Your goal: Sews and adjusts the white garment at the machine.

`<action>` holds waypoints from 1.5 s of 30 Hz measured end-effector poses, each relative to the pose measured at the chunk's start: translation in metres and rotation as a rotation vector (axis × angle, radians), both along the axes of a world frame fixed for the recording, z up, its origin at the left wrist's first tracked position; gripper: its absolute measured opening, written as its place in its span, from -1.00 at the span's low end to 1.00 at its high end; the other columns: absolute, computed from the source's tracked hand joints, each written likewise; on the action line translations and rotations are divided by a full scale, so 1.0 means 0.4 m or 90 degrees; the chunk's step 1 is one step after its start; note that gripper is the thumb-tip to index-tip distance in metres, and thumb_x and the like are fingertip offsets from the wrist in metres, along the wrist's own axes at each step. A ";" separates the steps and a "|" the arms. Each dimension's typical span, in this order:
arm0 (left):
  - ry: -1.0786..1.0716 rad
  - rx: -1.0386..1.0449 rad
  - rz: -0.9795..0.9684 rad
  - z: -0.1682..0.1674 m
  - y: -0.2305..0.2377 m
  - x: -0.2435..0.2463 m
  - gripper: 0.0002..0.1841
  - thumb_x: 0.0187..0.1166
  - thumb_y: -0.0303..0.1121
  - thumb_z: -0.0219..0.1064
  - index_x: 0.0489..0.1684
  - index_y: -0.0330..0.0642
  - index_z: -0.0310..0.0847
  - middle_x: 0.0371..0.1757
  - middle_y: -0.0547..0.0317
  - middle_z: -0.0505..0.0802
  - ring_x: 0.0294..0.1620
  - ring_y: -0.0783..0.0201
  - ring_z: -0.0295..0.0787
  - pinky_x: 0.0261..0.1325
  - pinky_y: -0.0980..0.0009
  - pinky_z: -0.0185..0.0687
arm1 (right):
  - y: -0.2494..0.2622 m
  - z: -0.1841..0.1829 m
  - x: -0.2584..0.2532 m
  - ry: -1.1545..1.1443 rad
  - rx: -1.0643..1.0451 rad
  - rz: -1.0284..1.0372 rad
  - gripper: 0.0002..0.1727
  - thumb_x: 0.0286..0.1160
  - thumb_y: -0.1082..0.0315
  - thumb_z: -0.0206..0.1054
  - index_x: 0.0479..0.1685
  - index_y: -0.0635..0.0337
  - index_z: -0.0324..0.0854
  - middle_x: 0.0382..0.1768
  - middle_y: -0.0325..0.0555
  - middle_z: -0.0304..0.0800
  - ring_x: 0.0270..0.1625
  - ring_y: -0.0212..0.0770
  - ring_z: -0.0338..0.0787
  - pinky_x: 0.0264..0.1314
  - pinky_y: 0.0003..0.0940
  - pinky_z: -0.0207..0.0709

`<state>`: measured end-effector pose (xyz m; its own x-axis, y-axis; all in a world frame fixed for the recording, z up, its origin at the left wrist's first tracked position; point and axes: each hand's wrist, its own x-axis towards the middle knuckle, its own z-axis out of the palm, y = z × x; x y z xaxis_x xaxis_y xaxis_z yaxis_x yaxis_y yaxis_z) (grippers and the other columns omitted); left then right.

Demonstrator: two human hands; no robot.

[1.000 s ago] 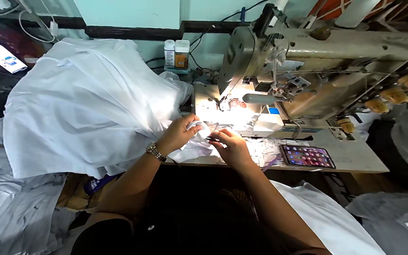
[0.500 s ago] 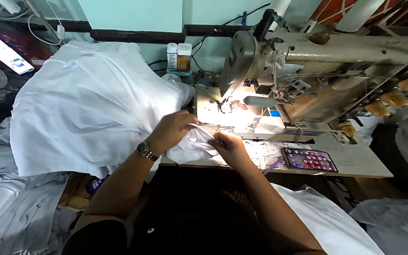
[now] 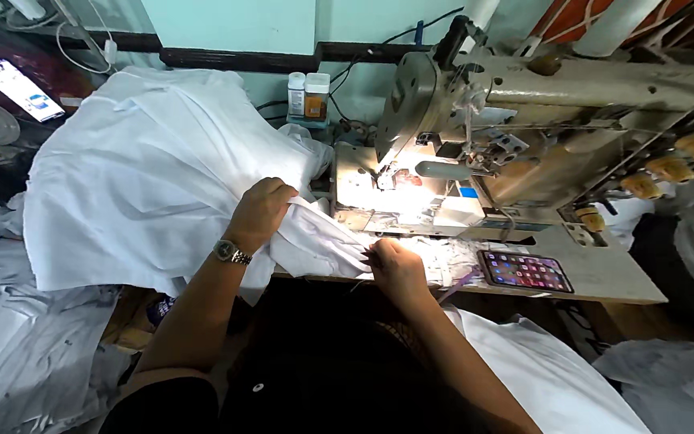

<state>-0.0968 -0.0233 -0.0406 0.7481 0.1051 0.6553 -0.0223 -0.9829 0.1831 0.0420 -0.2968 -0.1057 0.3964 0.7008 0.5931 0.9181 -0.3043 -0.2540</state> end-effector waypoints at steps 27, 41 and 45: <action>0.013 -0.701 -0.131 -0.119 -0.269 0.037 -0.49 0.46 -0.63 0.41 0.43 -0.26 0.45 0.28 -0.03 0.72 -0.11 0.27 0.88 -0.02 0.33 0.89 | 0.011 -0.004 -0.041 0.217 0.175 0.103 -0.82 0.52 0.31 0.40 -0.15 0.23 0.82 -0.38 -0.16 0.76 -0.41 -0.49 0.65 -0.36 -0.65 0.56; 0.053 -0.577 -0.124 -0.161 -0.293 0.050 -0.52 0.52 -0.57 0.36 0.47 -0.29 0.48 0.28 -0.10 0.66 -0.08 0.29 0.82 0.04 0.38 0.85 | 0.022 0.076 -0.013 0.333 0.254 0.092 -0.88 0.64 0.45 0.19 -0.07 0.24 0.64 -0.25 -0.20 0.71 -0.40 -0.49 0.61 -0.33 -0.57 0.56; 0.082 -0.419 -0.068 -0.200 -0.287 0.064 -0.46 0.55 -0.50 0.33 0.58 -0.24 0.45 0.24 -0.13 0.73 -0.05 0.17 0.80 0.05 0.25 0.81 | -0.012 0.166 -0.028 0.466 0.320 0.197 -0.91 0.81 0.36 0.07 0.04 0.04 0.48 -0.20 -0.34 0.85 -0.49 -0.54 0.67 -0.46 -0.64 0.56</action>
<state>-0.0711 -0.1380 -0.1205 0.8440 0.3726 0.3858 -0.0518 -0.6594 0.7500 0.0309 -0.3015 -0.0395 0.6295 0.5670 0.5313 0.4991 0.2290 -0.8357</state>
